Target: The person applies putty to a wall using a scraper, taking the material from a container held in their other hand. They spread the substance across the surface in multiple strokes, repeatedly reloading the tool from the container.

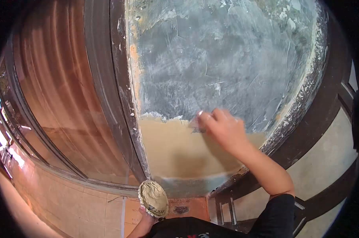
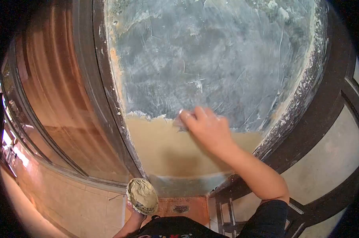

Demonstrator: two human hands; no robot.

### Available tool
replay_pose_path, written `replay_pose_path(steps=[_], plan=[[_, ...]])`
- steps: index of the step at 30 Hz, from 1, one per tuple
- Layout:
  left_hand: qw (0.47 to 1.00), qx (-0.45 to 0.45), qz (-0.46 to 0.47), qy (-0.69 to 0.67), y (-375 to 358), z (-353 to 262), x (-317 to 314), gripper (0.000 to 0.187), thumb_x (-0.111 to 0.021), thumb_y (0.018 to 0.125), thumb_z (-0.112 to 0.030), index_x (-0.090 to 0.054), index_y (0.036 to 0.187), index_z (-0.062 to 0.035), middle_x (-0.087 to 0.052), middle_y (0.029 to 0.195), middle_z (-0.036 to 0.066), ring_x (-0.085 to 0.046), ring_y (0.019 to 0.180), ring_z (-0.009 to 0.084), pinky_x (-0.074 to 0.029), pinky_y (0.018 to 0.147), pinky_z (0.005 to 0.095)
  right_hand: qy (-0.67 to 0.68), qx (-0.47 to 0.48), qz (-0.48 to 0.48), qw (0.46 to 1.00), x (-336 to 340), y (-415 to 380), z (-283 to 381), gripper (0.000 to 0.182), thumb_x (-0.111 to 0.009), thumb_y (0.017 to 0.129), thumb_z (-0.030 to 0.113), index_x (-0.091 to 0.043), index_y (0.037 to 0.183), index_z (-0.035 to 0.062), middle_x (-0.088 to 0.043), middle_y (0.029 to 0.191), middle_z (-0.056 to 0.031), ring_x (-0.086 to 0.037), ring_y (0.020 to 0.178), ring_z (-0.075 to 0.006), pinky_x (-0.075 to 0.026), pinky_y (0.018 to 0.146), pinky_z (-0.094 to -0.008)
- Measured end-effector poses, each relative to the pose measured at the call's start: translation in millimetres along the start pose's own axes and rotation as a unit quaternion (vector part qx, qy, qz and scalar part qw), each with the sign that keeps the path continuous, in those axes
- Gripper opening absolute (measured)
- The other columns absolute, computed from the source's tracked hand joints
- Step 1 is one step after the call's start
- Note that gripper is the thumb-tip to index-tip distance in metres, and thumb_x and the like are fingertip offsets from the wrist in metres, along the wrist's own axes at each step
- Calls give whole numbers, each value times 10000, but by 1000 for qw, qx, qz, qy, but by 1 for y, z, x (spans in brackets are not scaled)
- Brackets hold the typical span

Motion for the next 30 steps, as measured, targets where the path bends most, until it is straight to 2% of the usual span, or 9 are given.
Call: replay_pose_path(steps=[4,6,9,12,18,20,22,24,30], plan=[[1000,17,16,-3,-1,5,2,880,-436,766,-692,-372,1422,-109,-459,1399,137,-474,1260,326,-381,1062,485,13,-35,-56,998,24,6,-2,196,-565,818,192,-583,1012,209,-517,819,-15,-603,729,-189,-489,438,-334],[1000,10,14,15,-2,-4,-8,892,-443,756,-699,-368,1425,-113,-462,1397,134,-476,1259,323,-380,1061,485,19,64,19,998,-31,-21,23,286,-544,834,160,-565,1116,203,-532,883,-32,-609,789,-217,-477,453,-353],[1000,10,-1,-13,2,-2,0,945,-527,713,-683,-334,1438,-110,-463,1388,132,-477,1254,317,-387,1057,473,7,73,33,997,-28,-16,22,320,-588,808,155,-569,1124,206,-532,853,-38,-608,757,-225,-484,462,-359],[999,19,-7,-46,3,6,7,973,-571,694,-669,-315,1445,-107,-461,1385,131,-475,1253,314,-392,1055,467,18,-83,-116,990,37,2,-19,282,-621,778,129,-608,1055,181,-548,799,-34,-615,708,-200,-488,458,-330],[999,1,48,8,2,-3,-4,920,-458,742,-712,-348,1436,-117,-447,1412,119,-457,1278,310,-366,1071,480,25,52,-19,998,-24,-26,28,286,-632,786,160,-599,1067,203,-547,800,-36,-609,692,-215,-489,476,-345],[1000,12,13,21,0,-9,-9,944,-476,728,-718,-336,1442,-118,-438,1418,116,-447,1286,311,-361,1075,476,34,-64,-40,997,5,-12,-17,329,-658,763,163,-595,1083,209,-561,816,-46,-615,697,-230,-508,524,-363],[995,-31,92,-4,0,-3,-7,895,-424,771,-703,-335,1446,-123,-426,1428,116,-426,1303,310,-345,1088,472,49,-131,-68,988,30,-17,-37,363,-677,775,137,-593,1125,180,-594,859,-66,-624,737,-254,-514,580,-380],[998,27,38,-32,-2,-6,-13,872,-381,797,-703,-330,1449,-127,-412,1439,118,-409,1316,313,-321,1103,474,209,-164,-212,941,45,-30,-48,398,-692,792,115,-578,1174,124,-622,919,-103,-627,791,-269,-510,620,-367],[997,-12,62,-48,10,-27,-39,1055,-410,701,-837,-263,1478,-140,-322,1495,119,-350,1354,316,-284,1125,476,510,-225,-98,825,-44,-104,33,143,-678,790,53,-642,928,42,-627,881,-128,-623,762,-274,-517,688,-375]])
Point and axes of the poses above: each hand's wrist, its own y-axis towards the middle knuckle, its own x-axis out of the back of the hand, z = x × y, the point moved 7 cm from there along y, towards the middle knuckle
